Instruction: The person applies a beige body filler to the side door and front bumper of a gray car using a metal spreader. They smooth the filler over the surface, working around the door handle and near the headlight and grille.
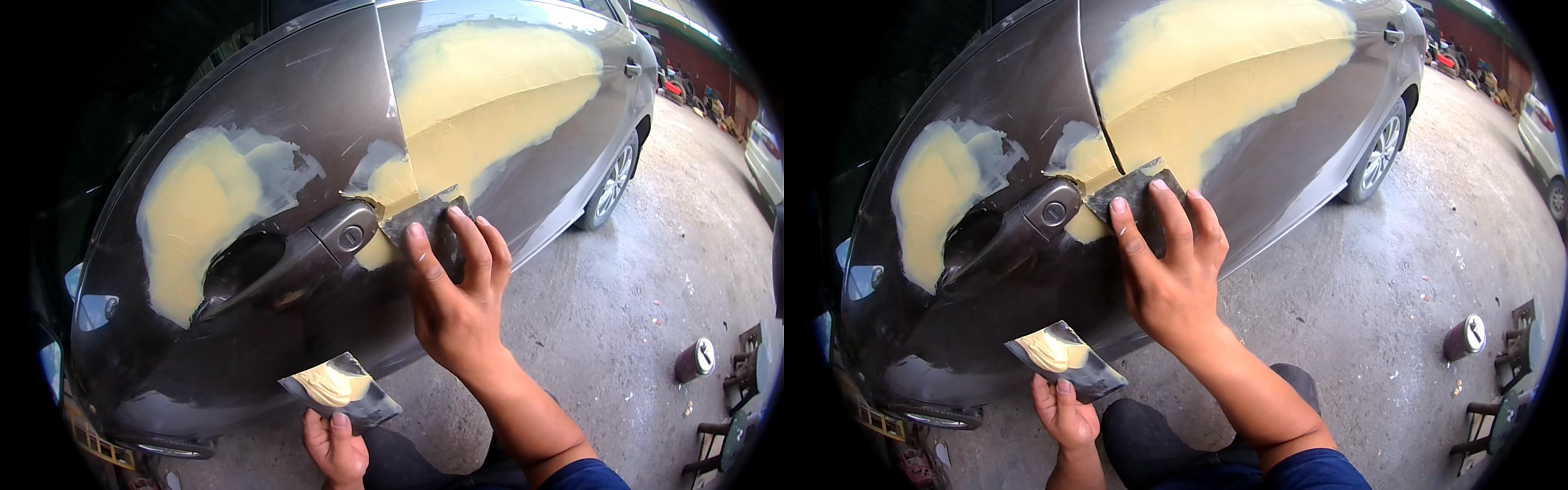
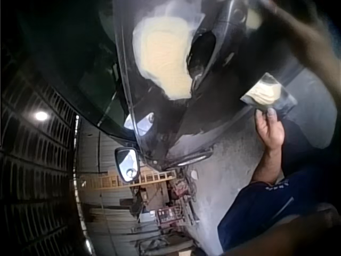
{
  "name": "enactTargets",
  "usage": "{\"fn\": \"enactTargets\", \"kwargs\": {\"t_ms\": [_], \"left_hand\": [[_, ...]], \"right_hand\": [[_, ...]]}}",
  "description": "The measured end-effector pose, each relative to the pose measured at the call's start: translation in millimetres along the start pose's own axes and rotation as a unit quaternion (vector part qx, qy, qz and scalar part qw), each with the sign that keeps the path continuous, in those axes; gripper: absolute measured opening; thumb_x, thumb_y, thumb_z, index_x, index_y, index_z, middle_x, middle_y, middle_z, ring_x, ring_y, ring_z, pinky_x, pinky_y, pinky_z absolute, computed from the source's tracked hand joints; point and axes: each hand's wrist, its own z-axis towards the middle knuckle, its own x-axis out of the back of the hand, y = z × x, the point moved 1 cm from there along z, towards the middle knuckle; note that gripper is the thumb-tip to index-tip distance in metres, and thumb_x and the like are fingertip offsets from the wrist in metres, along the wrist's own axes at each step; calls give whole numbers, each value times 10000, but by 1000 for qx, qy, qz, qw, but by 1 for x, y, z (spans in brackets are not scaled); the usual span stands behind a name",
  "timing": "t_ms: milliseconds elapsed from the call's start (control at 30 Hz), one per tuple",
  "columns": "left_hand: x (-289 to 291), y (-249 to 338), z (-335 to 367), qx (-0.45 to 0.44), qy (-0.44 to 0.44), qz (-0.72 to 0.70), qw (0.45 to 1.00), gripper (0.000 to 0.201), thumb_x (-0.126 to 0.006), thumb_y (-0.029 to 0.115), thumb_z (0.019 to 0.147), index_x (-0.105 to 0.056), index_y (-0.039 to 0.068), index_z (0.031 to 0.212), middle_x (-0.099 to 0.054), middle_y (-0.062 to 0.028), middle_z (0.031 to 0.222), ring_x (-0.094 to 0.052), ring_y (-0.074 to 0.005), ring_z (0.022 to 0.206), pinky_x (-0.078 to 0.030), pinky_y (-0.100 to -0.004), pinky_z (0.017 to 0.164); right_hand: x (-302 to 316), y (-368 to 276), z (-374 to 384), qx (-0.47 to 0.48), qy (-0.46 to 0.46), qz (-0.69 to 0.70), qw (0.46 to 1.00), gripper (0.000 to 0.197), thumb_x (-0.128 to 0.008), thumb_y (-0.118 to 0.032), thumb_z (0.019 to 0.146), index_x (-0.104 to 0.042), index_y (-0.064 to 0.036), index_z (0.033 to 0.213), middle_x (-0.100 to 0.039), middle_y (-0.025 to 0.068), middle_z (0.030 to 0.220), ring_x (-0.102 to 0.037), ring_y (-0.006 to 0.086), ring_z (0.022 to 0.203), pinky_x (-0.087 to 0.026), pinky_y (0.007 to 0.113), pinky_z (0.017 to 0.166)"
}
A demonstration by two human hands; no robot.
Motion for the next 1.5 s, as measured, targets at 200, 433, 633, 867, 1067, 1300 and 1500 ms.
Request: {"fn": "enactTargets", "kwargs": {"t_ms": [200, 433, 633, 867, 1067, 1300, 1500], "left_hand": [[3, -2, 3, -9, -33, 6, 999, 433, -479, 51, 923, -407, -66, 1333, -518, -181, 1304, -511, -263, 1193, -363, -378, 1040], [-7, 4, 6, 2, -2, 0, 1000, 396, -513, 79, 908, -450, -86, 1262, -553, -178, 1236, -538, -239, 1138, -386, -352, 1003], [-11, 4, 7, 8, 13, -11, 1000, 380, -531, 91, 904, -469, -93, 1231, -568, -177, 1206, -549, -226, 1115, -396, -342, 987], [-5, 0, 5, -9, -34, -18, 999, 417, -465, 33, 919, -417, -63, 1322, -530, -177, 1286, -522, -246, 1172, -375, -364, 1026], [-5, 1, 5, -4, -35, -17, 999, 413, -462, 35, 922, -416, -61, 1321, -531, -174, 1283, -520, -244, 1172, -370, -368, 1030], [-11, 2, 5, 13, 20, -4, 1000, 398, -535, 95, 903, -457, -96, 1243, -564, -182, 1212, -546, -234, 1122, -390, -355, 1001], [-9, 2, 4, 13, 20, 0, 1000, 403, -536, 96, 901, -457, -96, 1246, -564, -182, 1215, -543, -235, 1129, -386, -356, 1005]], "right_hand": [[3, 1, -10, -7, -35, 3, 999, 508, -652, -74, 729, -609, -186, 1222, -465, 143, 1319, -402, 403, 1182, -314, 466, 962], [16, 3, -25, -12, -71, -9, 997, 516, -653, -86, 714, -616, -193, 1218, -463, 133, 1327, -397, 395, 1196, -313, 469, 963], [21, 2, -14, 39, -63, -25, 997, 482, -611, -83, 732, -634, -203, 1198, -477, 101, 1336, -387, 370, 1224, -310, 467, 975], [19, -1, -1, 64, -57, -38, 996, 498, -659, -42, 697, -649, -208, 1167, -470, 115, 1322, -394, 377, 1220, -326, 447, 994], [9, -6, -5, 60, -47, -23, 997, 502, -658, -29, 684, -656, -209, 1153, -458, 113, 1329, -381, 377, 1231, -326, 451, 995], [3, -4, -9, 51, -56, -25, 997, 505, -658, -29, 692, -648, -207, 1164, -450, 113, 1331, -357, 383, 1243, -330, 456, 992], [11, 2, -27, 14, -63, -5, 998, 470, -601, -88, 744, -632, -198, 1201, -461, 110, 1351, -389, 372, 1210, -302, 464, 965]]}}
